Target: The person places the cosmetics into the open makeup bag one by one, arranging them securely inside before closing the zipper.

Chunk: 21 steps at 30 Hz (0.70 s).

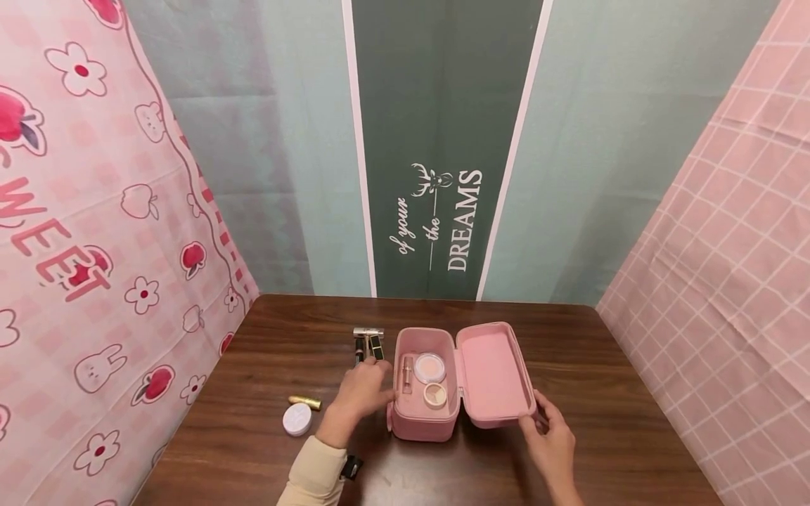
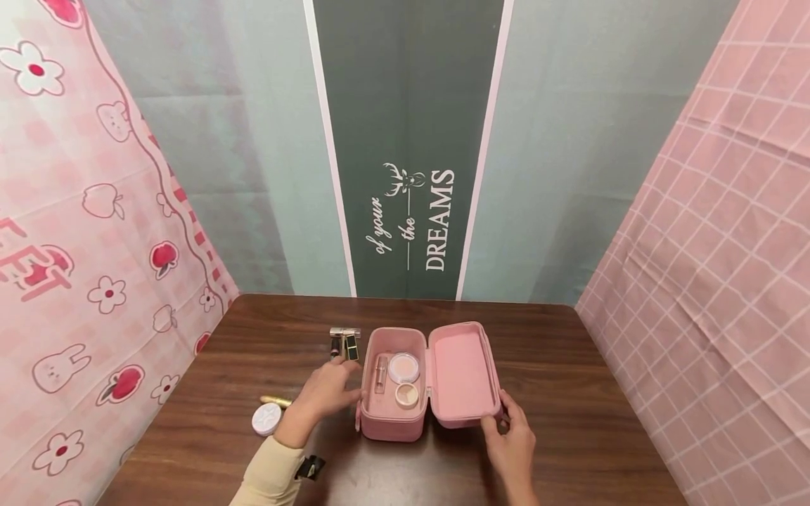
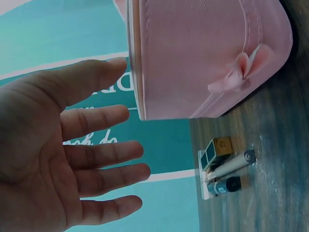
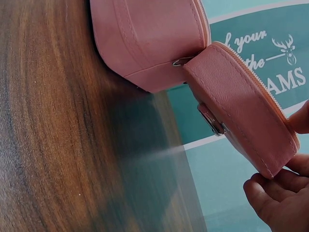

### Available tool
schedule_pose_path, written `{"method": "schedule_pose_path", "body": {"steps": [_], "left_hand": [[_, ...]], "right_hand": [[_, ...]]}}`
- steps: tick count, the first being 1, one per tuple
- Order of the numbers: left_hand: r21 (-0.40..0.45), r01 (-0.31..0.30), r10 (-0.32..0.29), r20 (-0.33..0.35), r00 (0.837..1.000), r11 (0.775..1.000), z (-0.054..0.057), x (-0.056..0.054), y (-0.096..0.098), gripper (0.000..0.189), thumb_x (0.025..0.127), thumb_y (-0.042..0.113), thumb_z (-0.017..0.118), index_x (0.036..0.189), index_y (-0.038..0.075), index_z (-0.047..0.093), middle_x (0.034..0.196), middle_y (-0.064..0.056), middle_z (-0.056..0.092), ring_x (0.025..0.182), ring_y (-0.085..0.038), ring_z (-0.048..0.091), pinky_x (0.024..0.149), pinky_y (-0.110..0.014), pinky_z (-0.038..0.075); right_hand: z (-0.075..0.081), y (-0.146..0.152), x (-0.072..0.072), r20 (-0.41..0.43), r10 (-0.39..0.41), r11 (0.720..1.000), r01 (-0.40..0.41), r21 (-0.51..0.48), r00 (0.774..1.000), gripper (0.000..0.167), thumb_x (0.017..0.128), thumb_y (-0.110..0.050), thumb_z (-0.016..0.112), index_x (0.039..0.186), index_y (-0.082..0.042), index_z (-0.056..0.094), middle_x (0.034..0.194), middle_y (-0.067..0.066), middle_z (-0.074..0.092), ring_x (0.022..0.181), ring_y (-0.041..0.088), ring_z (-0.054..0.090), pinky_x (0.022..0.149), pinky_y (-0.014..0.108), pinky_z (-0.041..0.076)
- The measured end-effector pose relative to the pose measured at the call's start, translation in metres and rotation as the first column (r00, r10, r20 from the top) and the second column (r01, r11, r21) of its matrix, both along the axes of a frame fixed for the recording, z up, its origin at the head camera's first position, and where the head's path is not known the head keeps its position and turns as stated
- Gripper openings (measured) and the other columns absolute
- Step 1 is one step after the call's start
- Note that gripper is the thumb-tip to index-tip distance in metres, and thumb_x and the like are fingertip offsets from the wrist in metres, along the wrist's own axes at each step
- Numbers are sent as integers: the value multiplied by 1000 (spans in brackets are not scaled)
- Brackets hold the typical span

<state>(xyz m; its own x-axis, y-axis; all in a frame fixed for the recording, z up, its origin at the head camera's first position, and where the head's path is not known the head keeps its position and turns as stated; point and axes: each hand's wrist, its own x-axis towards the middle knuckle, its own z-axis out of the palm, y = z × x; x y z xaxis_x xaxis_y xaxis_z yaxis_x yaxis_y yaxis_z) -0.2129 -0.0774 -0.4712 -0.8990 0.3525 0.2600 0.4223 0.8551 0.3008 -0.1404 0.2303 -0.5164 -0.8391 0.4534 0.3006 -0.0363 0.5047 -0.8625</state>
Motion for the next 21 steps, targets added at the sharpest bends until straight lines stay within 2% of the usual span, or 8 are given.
{"method": "schedule_pose_path", "body": {"steps": [7,12,21], "left_hand": [[37,-48,46,44,998,998,-2,1,-10,41,71,29,77,101,3,66,97,-19,60,78,-35,61,64,-48,48],[44,-86,84,46,995,995,-8,3,-18,39,69,27,77,100,4,66,88,-14,58,71,-33,60,60,-45,48],[37,-125,123,49,991,991,-15,7,-31,37,69,27,77,97,6,67,83,-11,56,71,-33,59,58,-46,47]], "right_hand": [[-1,1,0,-22,5,1000,-6,-3,1000,40,77,0,64,117,6,59,113,24,60,82,-13,50,68,7,43],[-1,0,0,-33,8,1000,-8,-2,999,40,77,0,64,117,7,59,112,24,60,82,-15,48,68,7,43],[0,0,1,-54,8,1000,-8,5,998,40,77,0,63,116,7,60,111,25,61,81,-17,48,68,7,43]]}}
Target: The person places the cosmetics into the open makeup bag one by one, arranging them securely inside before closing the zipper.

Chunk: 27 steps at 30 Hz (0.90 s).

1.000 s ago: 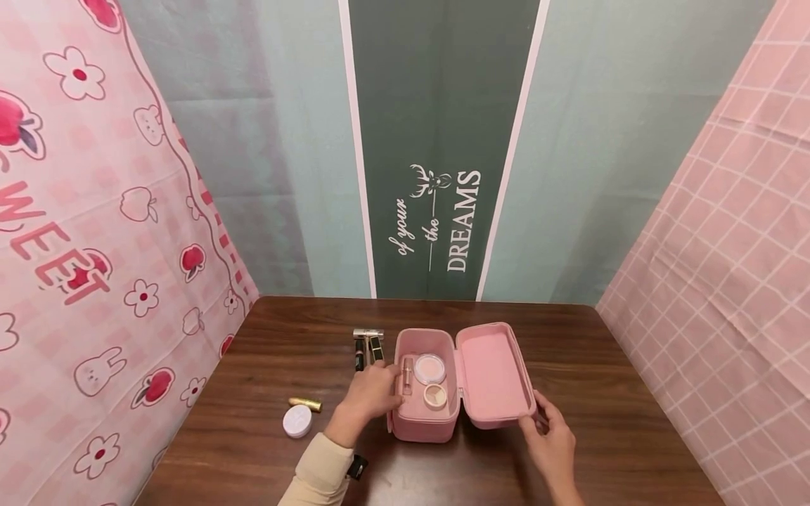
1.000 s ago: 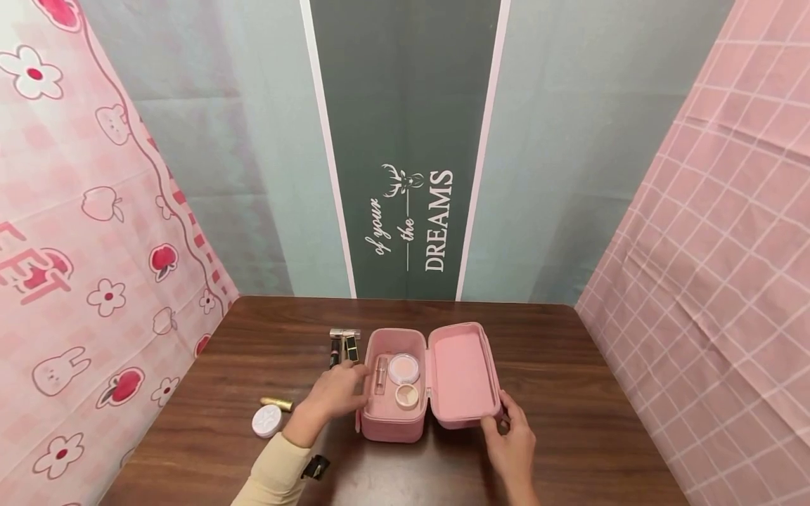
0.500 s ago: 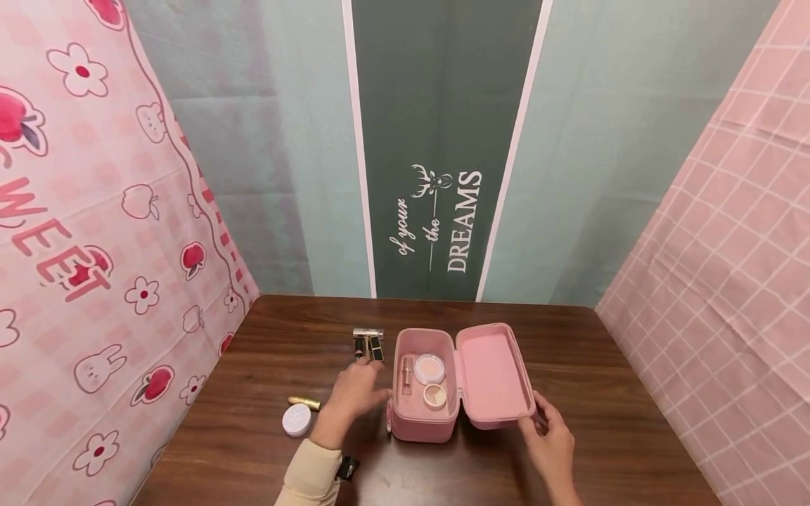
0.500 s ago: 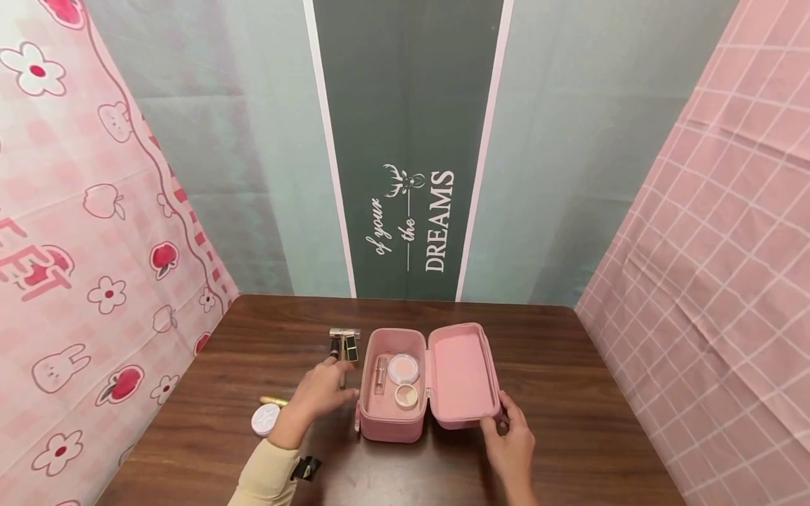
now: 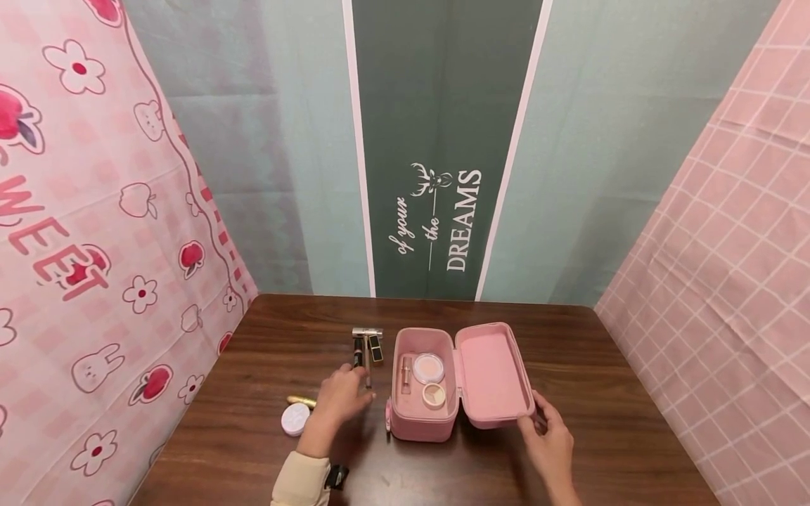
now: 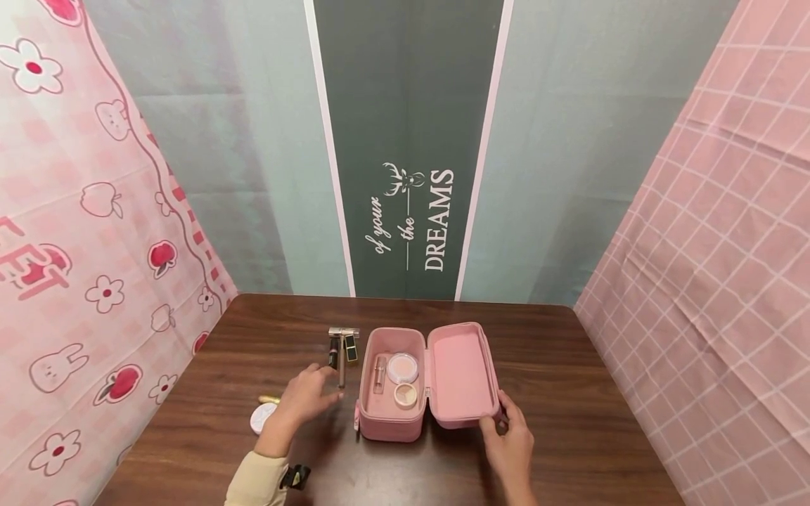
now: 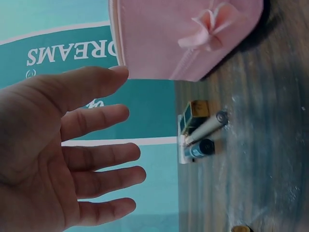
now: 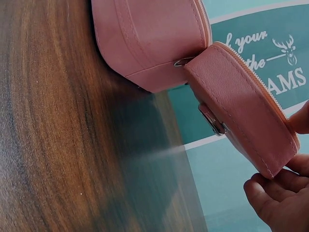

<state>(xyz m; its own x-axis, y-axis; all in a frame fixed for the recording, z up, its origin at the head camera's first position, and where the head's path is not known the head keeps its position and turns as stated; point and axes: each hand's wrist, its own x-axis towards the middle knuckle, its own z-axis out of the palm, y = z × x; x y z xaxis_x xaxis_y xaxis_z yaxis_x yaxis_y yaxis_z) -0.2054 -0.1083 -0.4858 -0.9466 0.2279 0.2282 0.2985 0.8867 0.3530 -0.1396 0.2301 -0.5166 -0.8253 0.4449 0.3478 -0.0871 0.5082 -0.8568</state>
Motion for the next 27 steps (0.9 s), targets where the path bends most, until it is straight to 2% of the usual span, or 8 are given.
{"method": "schedule_pose_path", "body": {"steps": [7,22,27], "left_hand": [[-26,-23,23,16,1000,999,-4,2,-11,41,70,31,77,99,4,67,87,-13,57,74,-34,60,61,-47,48],[-30,-90,92,73,993,995,-14,9,-38,38,73,28,77,102,5,67,101,-20,60,86,-39,60,66,-53,47],[7,-104,103,57,993,995,-19,12,-49,38,72,25,77,100,1,66,104,-25,59,88,-42,59,66,-58,45]], "right_hand": [[-1,0,0,-12,4,1000,-4,-6,1000,40,76,1,63,116,7,60,112,25,60,83,-18,47,68,6,42],[-2,1,-1,-6,5,1000,-5,-23,1000,40,77,2,62,117,8,59,113,25,59,83,-21,45,69,5,41],[-3,0,0,1,2,1000,-2,-24,1000,41,77,1,62,117,7,59,113,25,59,82,-20,45,69,6,42]]}}
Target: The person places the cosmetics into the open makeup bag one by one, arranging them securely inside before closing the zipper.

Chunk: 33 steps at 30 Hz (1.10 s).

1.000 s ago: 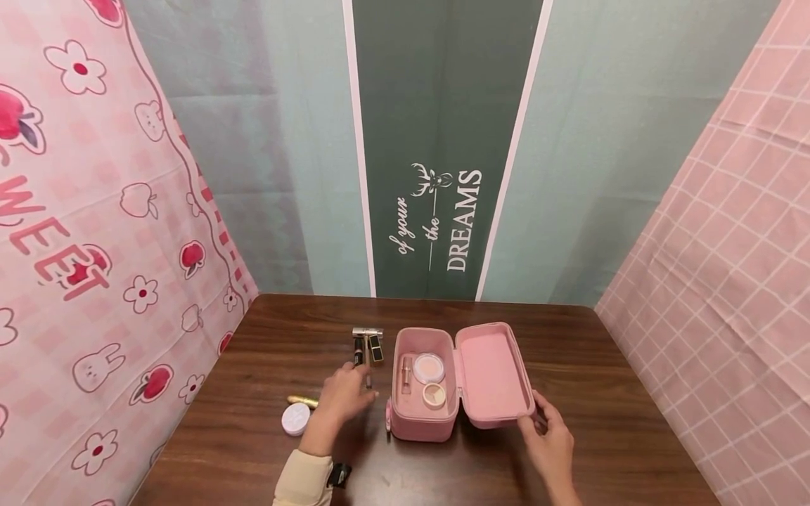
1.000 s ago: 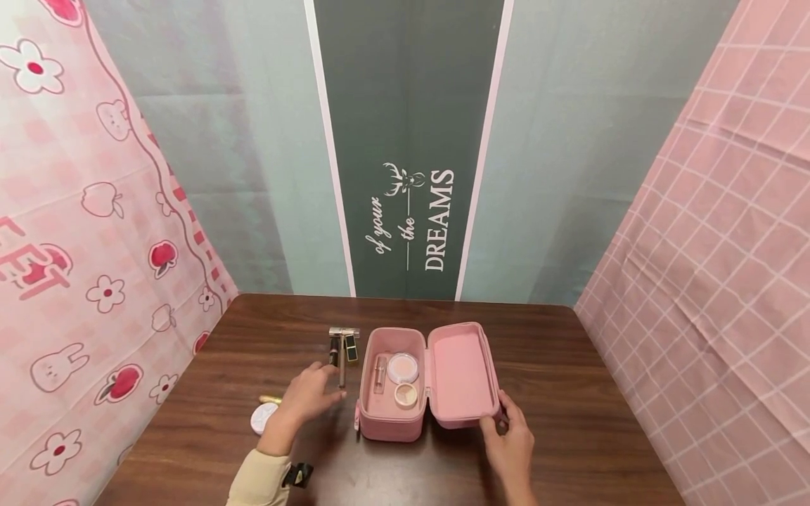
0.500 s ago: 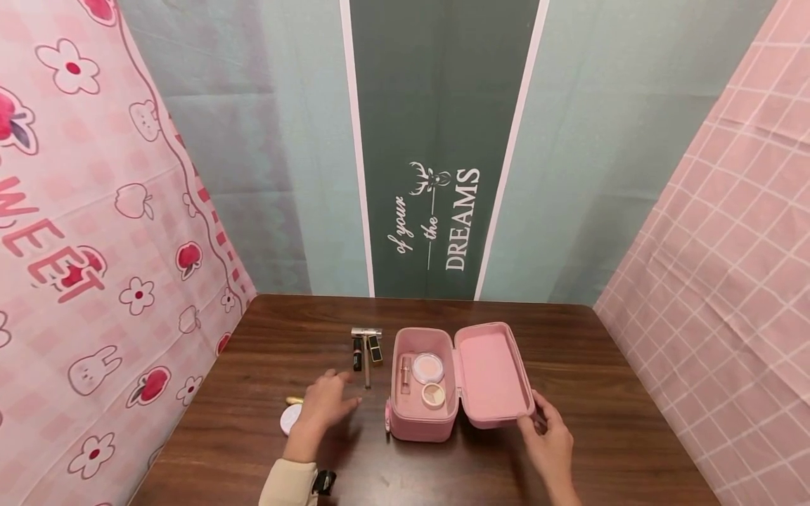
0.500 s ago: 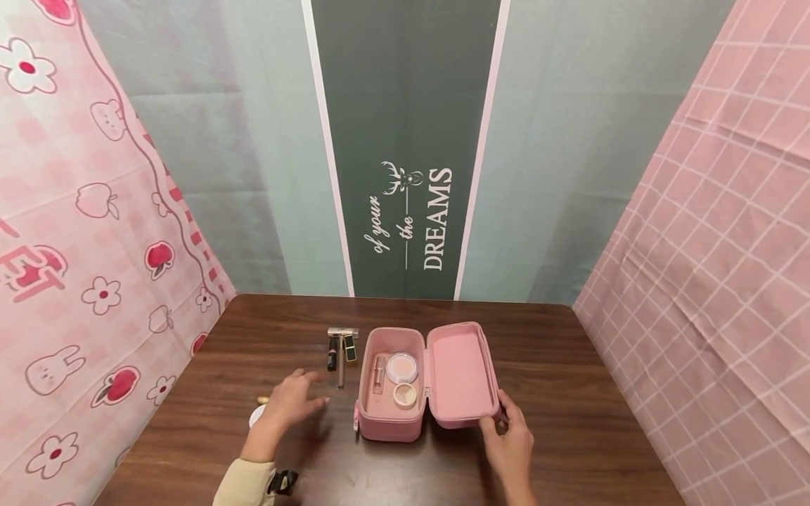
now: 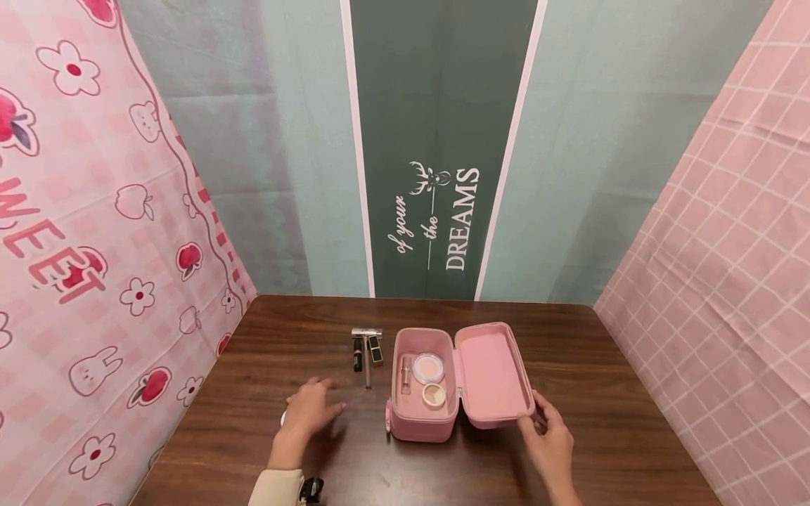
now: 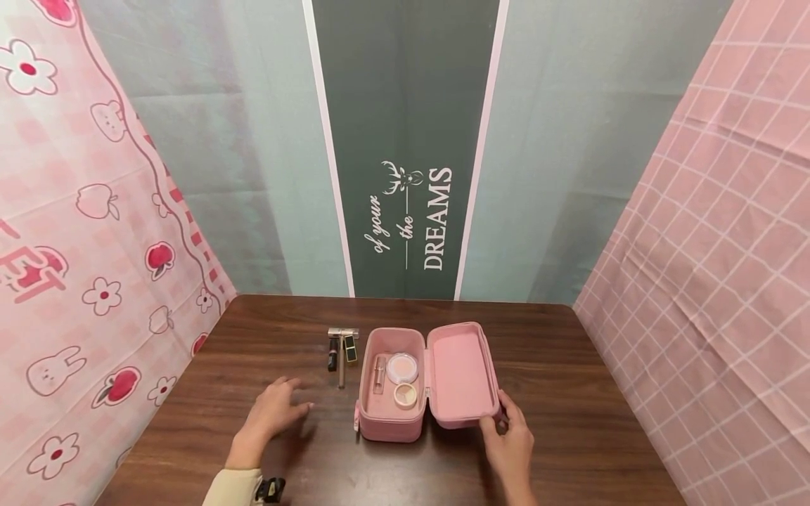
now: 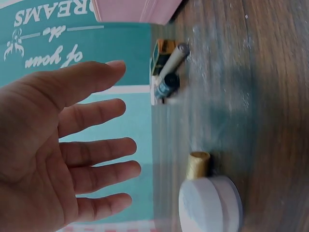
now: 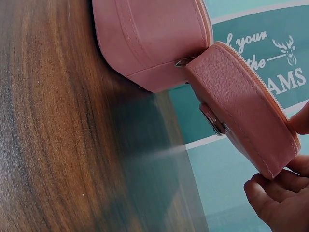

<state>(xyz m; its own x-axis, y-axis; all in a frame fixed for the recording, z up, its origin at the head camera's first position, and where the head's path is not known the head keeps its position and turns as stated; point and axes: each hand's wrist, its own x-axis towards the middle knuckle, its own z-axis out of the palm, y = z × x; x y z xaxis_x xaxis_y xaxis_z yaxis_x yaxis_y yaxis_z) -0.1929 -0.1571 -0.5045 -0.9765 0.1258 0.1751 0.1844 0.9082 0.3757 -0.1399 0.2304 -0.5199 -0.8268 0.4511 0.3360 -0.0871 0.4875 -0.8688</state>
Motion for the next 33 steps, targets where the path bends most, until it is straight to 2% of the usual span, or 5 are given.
{"method": "schedule_pose_path", "body": {"steps": [5,15,22,28,33], "left_hand": [[69,-20,21,-13,1000,997,-5,3,-12,36,72,23,77,98,1,66,100,-22,60,85,-39,59,68,-54,46],[158,-61,57,26,998,986,-12,10,-31,35,72,23,78,99,5,66,97,-13,60,86,-32,60,74,-49,47],[249,-33,45,-41,998,968,-32,11,-42,42,66,20,81,101,1,67,98,-14,62,89,-34,59,78,-49,45],[379,-11,59,-116,992,925,-48,12,-49,49,58,14,84,102,1,67,107,-24,60,101,-41,55,85,-53,40],[473,-65,109,-66,992,879,-55,15,-51,57,58,12,85,108,-1,64,117,-27,54,109,-43,50,89,-53,38]], "right_hand": [[0,0,0,11,-2,1000,2,2,1000,41,77,1,63,117,7,59,114,25,59,83,-20,45,70,6,42],[0,-1,1,18,-13,1000,13,5,1000,41,77,1,62,117,7,59,113,25,59,82,-15,48,67,7,43],[1,-1,1,21,-13,1000,13,-2,1000,41,77,1,62,117,7,59,113,25,59,82,-14,49,67,5,42],[1,0,2,31,-20,1000,20,0,999,40,77,0,62,117,6,59,113,25,60,82,-15,49,67,5,42],[3,0,2,19,-16,1000,16,2,1000,40,77,1,62,117,6,59,113,24,60,82,-16,48,67,6,42]]}}
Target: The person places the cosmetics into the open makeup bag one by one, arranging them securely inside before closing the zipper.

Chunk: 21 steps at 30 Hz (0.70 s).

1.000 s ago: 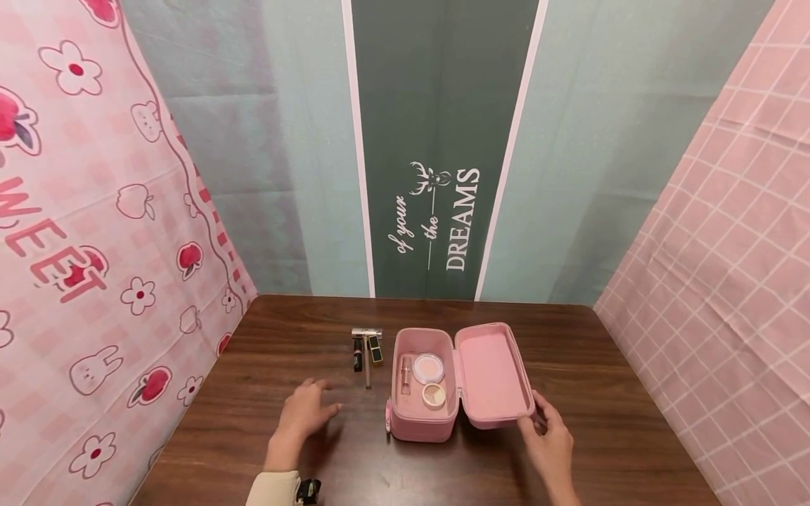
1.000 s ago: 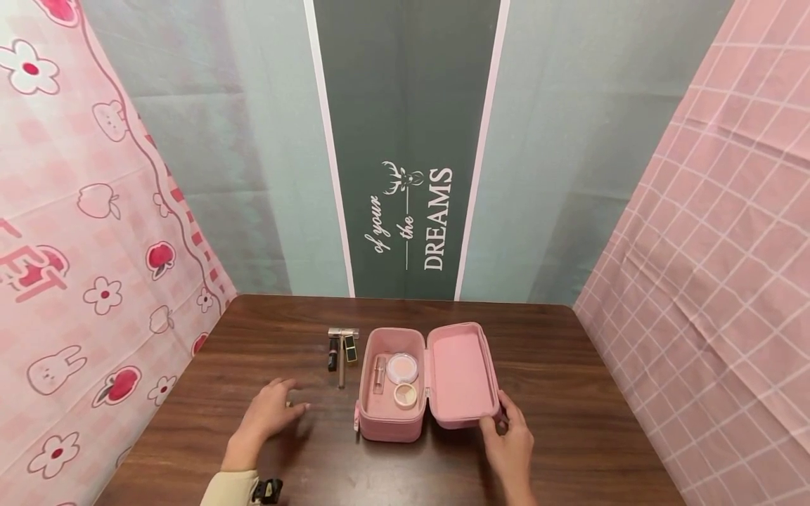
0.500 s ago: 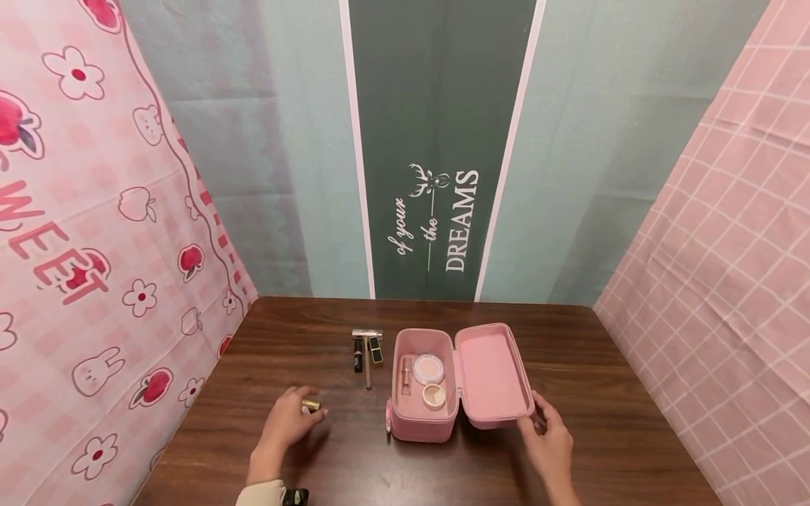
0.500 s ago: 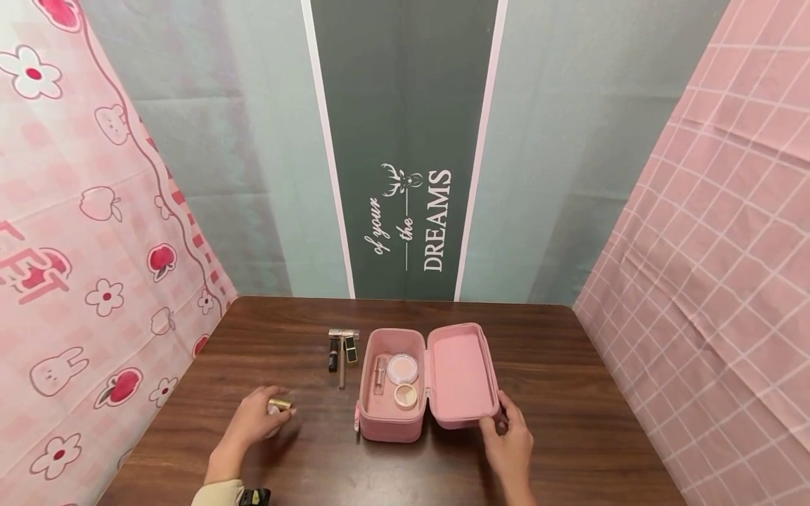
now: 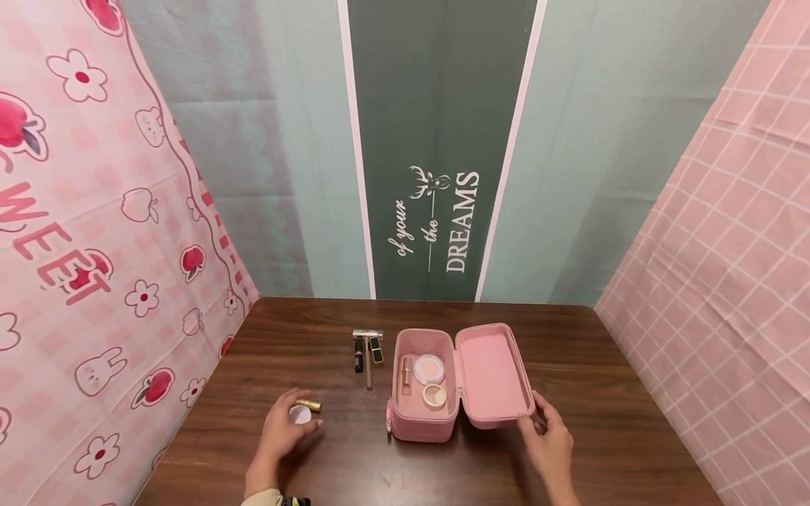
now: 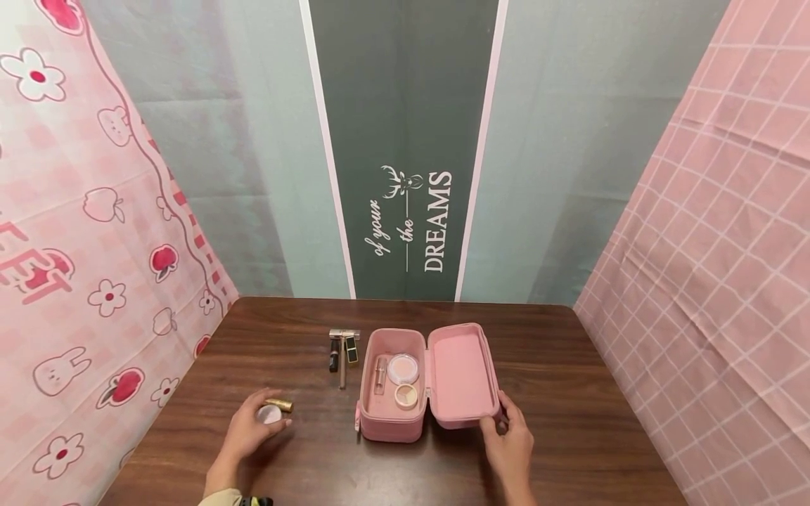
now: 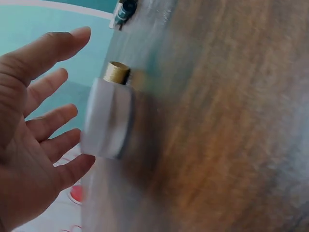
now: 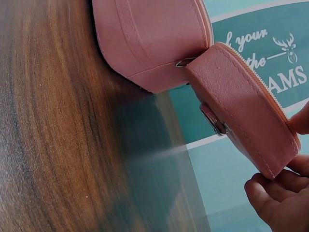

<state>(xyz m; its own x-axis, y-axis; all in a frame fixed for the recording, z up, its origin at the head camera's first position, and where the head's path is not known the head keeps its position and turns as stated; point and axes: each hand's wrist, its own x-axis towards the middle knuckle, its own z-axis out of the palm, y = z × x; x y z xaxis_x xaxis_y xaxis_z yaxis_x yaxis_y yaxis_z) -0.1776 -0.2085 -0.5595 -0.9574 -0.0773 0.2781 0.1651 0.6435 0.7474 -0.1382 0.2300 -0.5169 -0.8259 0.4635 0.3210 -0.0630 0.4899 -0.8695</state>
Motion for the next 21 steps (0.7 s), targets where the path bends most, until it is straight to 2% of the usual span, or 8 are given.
{"method": "schedule_pose_path", "body": {"steps": [3,7,10,21], "left_hand": [[55,-51,46,77,996,997,-2,3,-1,63,59,13,86,115,-3,60,117,-26,54,107,-39,51,87,-48,38],[113,-142,120,177,977,983,-2,5,-1,71,62,13,85,122,-7,53,114,-26,55,100,-36,52,82,-43,38],[128,-177,146,219,965,976,-3,5,-2,75,63,14,85,125,-8,50,115,-27,54,99,-36,51,81,-43,37],[44,-220,207,197,958,975,-11,7,-2,73,59,10,85,121,-8,52,114,-30,53,101,-42,51,83,-49,37]], "right_hand": [[0,0,0,-3,-1,1000,1,-2,1000,40,77,1,62,117,6,59,113,24,60,81,-18,47,67,6,42],[-1,0,0,-14,2,1000,-2,-2,1000,40,77,1,62,117,7,59,113,25,60,82,-19,46,68,6,42],[-1,1,0,-30,2,1000,-2,5,1000,40,76,2,62,116,7,59,112,25,60,81,-19,46,67,6,42],[-4,2,-1,-37,12,1000,-12,10,999,40,76,2,63,116,8,59,112,25,60,81,-20,46,67,5,42]]}}
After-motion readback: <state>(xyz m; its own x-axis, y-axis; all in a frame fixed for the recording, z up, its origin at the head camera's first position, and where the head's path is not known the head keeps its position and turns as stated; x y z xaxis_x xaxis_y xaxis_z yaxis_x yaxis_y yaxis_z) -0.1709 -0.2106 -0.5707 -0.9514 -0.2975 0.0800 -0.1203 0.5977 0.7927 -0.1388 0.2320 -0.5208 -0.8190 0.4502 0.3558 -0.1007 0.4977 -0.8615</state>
